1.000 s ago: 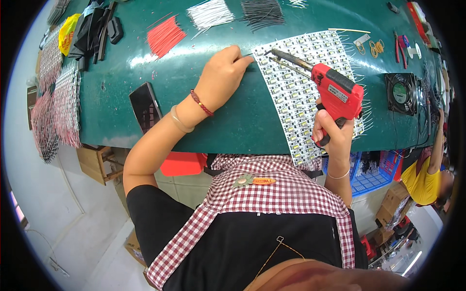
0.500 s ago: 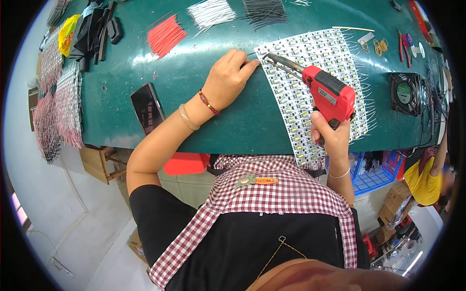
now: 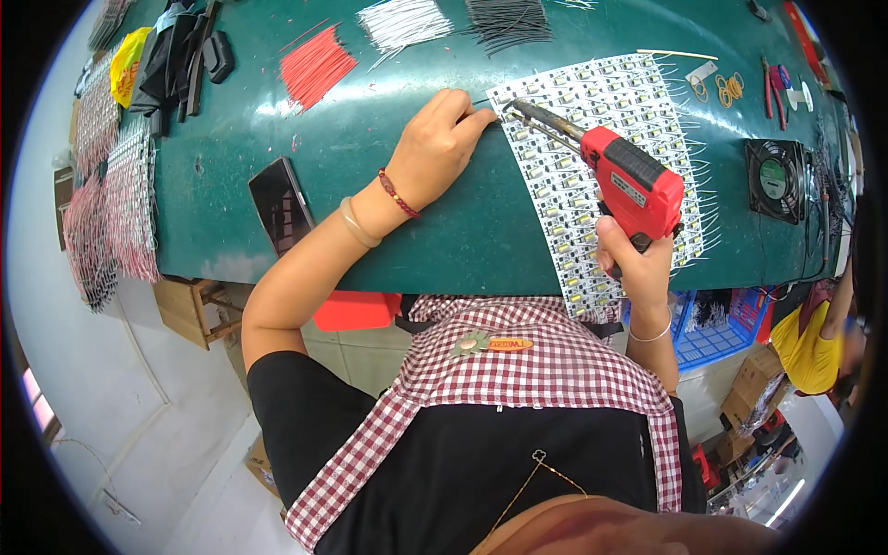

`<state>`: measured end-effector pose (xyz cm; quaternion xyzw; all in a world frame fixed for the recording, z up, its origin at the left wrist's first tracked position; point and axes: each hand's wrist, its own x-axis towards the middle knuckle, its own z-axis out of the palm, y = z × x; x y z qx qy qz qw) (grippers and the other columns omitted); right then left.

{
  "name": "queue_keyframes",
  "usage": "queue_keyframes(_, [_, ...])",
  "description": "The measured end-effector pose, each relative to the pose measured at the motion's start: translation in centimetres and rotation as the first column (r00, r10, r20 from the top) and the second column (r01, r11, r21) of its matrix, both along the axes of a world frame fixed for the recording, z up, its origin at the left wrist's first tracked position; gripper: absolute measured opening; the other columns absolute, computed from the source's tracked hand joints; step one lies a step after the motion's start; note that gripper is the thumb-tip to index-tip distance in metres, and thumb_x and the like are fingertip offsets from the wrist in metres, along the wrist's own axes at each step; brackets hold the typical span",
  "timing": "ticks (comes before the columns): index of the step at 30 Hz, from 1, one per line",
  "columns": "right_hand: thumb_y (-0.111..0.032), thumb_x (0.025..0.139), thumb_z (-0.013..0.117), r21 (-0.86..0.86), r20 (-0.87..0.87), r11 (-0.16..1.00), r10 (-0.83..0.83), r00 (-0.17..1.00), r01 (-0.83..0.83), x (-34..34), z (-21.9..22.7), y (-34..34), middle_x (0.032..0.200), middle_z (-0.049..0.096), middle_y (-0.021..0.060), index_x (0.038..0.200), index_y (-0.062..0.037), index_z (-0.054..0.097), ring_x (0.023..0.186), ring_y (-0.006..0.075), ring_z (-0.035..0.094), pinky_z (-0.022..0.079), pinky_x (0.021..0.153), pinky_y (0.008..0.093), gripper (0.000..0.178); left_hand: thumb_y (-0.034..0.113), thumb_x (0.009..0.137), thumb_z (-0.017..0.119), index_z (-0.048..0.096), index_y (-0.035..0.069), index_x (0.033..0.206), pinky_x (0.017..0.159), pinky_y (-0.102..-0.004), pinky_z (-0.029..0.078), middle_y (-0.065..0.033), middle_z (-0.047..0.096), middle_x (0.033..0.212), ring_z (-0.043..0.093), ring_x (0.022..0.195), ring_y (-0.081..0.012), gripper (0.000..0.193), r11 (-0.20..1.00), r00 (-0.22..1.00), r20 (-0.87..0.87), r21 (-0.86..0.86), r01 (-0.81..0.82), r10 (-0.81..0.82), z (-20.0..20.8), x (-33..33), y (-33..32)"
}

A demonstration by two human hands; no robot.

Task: The person uses a soldering iron to attach black wires to a grid of LED modules on a green workbench. They hold the soldering iron in their right hand and manipulate the wires with their left hand, moving along the edge of the LED panel to secure connections.

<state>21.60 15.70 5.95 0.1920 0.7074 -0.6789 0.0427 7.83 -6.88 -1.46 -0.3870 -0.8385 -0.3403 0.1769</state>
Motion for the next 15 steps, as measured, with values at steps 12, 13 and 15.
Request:
queue_keyframes(12, [-0.010,0.082,0.071,0.066,0.018,0.997,0.028,0.999,-0.029,0.14,-0.81,-0.02,0.057,0.055,-0.0023,0.081,-0.0018,0.061,0.045,0.0044,0.050,0.038,0.041,0.0204,0.013,-0.005,0.073,0.067,0.065,0.004,0.090,0.059,-0.0342,0.045,-0.0072,0.047,0.073,0.052,0.067,-0.0227,0.019,1.000,0.999,0.031,-0.019,0.012,-0.011,-0.26,-0.10,0.04])
queue_keyframes(13, [-0.010,0.082,0.070,0.071,0.015,0.997,0.026,1.000,-0.027,0.16,-0.79,0.03,0.057,0.055,-0.0023,0.081,-0.0019,0.061,0.045,0.0045,0.050,0.038,0.041,0.0205,0.012,-0.005,0.073,0.067,0.065,0.004,0.090,0.059,-0.0343,0.045,-0.0073,0.047,0.073,0.052,0.067,-0.0228,0.019,1.000,0.999,0.031,-0.016,0.012,-0.012,-0.27,-0.09,0.09])
queue_keyframes(15, [-0.010,0.083,0.070,0.039,0.007,0.999,-0.018,1.000,0.018,0.20,-0.15,-0.19,0.056,0.055,-0.0019,0.081,-0.0020,0.061,0.044,0.0047,0.050,0.038,0.041,0.0203,0.012,-0.005,0.073,0.066,0.065,0.003,0.090,0.059,-0.0344,0.045,-0.0073,0.047,0.073,0.052,0.067,-0.0229,0.019,1.000,0.999,0.030,-0.019,0.010,-0.009,-0.36,-0.03,0.14])
